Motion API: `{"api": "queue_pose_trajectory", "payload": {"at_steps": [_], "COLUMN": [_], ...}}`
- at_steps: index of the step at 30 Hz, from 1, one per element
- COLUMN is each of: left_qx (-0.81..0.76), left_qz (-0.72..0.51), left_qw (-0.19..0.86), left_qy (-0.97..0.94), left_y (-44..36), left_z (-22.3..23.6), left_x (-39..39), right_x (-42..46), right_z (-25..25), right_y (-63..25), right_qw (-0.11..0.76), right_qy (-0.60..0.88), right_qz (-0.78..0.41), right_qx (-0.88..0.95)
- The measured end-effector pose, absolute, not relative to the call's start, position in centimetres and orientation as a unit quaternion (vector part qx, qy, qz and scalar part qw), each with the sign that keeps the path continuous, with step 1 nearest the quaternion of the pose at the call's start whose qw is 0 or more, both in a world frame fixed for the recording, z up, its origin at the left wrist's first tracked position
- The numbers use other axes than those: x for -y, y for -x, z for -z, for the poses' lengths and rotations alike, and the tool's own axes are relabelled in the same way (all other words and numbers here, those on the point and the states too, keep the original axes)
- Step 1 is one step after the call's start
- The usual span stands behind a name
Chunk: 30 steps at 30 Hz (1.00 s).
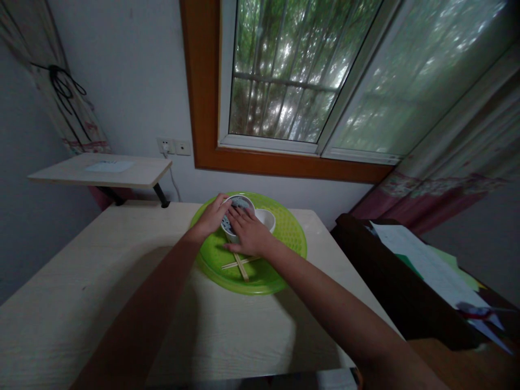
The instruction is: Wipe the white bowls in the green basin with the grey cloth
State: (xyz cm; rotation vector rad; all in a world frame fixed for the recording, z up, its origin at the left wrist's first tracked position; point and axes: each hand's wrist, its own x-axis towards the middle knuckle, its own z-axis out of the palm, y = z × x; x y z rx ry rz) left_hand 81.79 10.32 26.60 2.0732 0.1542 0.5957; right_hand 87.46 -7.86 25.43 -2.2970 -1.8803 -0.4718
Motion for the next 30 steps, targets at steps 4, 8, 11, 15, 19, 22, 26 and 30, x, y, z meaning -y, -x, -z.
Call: {"api": "queue_pose_trajectory", "payload": {"at_steps": [4,8,11,15,19,22,26,30], "left_qx": [-0.073,-0.101,-0.109,-0.117,-0.130,-0.129,-0.144,-0.143], "left_qz": [-0.258,-0.281,-0.304,-0.327,-0.329,-0.324,-0.333,-0.339], "left_qw": [0.451,0.418,0.389,0.355,0.335,0.327,0.336,0.336], "left_qy": [-0.851,-0.858,-0.863,-0.868,-0.873,-0.878,-0.869,-0.867], "left_y": [-81.7,-81.7,-81.7,-81.7,-81.5,-81.5,-81.4,-81.4], "left_z": [-26.8,-26.9,-26.9,-26.7,-26.7,-26.8,-27.0,-27.0], "left_x": [-10.2,-10.3,-10.5,-10.6,-10.6,-10.6,-10.7,-10.8], "right_x": [7.9,7.9,7.9,7.8,8.0,8.5,9.0,8.9], "right_z": [-25.5,-25.6,-25.6,-25.9,-26.5,-26.8,-26.9,-27.1], "right_y": [-87.6,-87.5,-87.4,-87.2,-87.4,-87.6,-87.9,-88.1], "right_qw": [0.074,0.062,0.047,0.052,0.068,0.101,0.168,0.173], "right_qy": [0.777,0.792,0.801,0.797,0.774,0.754,0.735,0.732], "right_qz": [0.180,0.185,0.183,0.168,0.115,0.060,0.029,0.034], "right_qx": [0.599,0.579,0.569,0.578,0.619,0.646,0.656,0.659]}}
